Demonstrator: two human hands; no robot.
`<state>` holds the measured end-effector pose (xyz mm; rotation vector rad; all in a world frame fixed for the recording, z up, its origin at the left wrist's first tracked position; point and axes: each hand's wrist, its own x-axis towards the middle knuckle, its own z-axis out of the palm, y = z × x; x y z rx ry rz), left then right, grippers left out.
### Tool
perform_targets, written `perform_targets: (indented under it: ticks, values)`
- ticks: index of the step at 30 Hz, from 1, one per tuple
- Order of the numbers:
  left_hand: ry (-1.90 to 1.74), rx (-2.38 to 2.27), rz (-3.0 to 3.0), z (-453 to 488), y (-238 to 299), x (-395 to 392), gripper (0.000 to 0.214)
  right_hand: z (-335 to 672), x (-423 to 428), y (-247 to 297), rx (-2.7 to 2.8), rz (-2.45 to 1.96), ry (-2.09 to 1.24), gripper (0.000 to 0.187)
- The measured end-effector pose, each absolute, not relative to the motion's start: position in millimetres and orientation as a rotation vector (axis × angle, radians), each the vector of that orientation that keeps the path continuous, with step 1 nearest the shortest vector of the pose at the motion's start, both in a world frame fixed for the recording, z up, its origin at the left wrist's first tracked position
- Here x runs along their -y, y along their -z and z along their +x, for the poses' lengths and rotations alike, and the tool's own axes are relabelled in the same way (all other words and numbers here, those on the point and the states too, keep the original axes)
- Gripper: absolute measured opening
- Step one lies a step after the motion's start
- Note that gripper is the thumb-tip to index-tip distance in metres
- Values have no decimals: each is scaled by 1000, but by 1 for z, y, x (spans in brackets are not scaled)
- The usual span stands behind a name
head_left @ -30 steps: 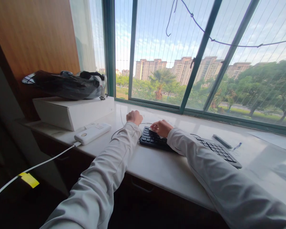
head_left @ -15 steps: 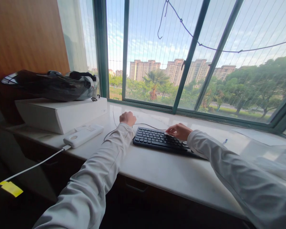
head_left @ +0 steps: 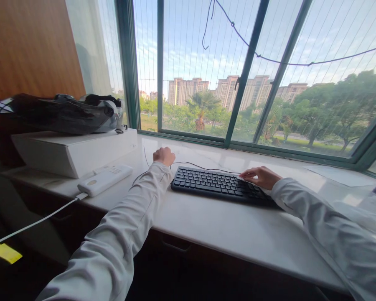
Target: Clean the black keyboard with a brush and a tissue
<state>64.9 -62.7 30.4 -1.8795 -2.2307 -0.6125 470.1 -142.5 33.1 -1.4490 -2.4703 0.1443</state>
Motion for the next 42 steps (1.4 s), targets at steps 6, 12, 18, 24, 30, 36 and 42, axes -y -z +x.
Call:
perform_targets:
  ticks: [6,12,18,24,30,36,42]
  values:
    - [584,2249,-1872,64,-29,62,44,481,145,-24,2372,-1453,-192,30]
    - [552,2264,-1868,62,-28,60,48,485,144,-22,2355,-1443,-162,27]
    - [510,2279,-1883,58,-26,57,46,487,145,-21,2350,-1446,-119,24]
    - [480,2291,-1878,60,-28,60,45,484,150,-23,2296,-1434,70,21]
    - [515,2266,-1865,62,-30,64,43,468,152,-21,2193,-1510,496,27]
    - [581,2241,-1874,64,-30,63,42,448,153,-17,2267,-1639,522,30]
    - [585,2237,-1898,68,-29,65,41,437,156,-22,2394,-1586,560,32]
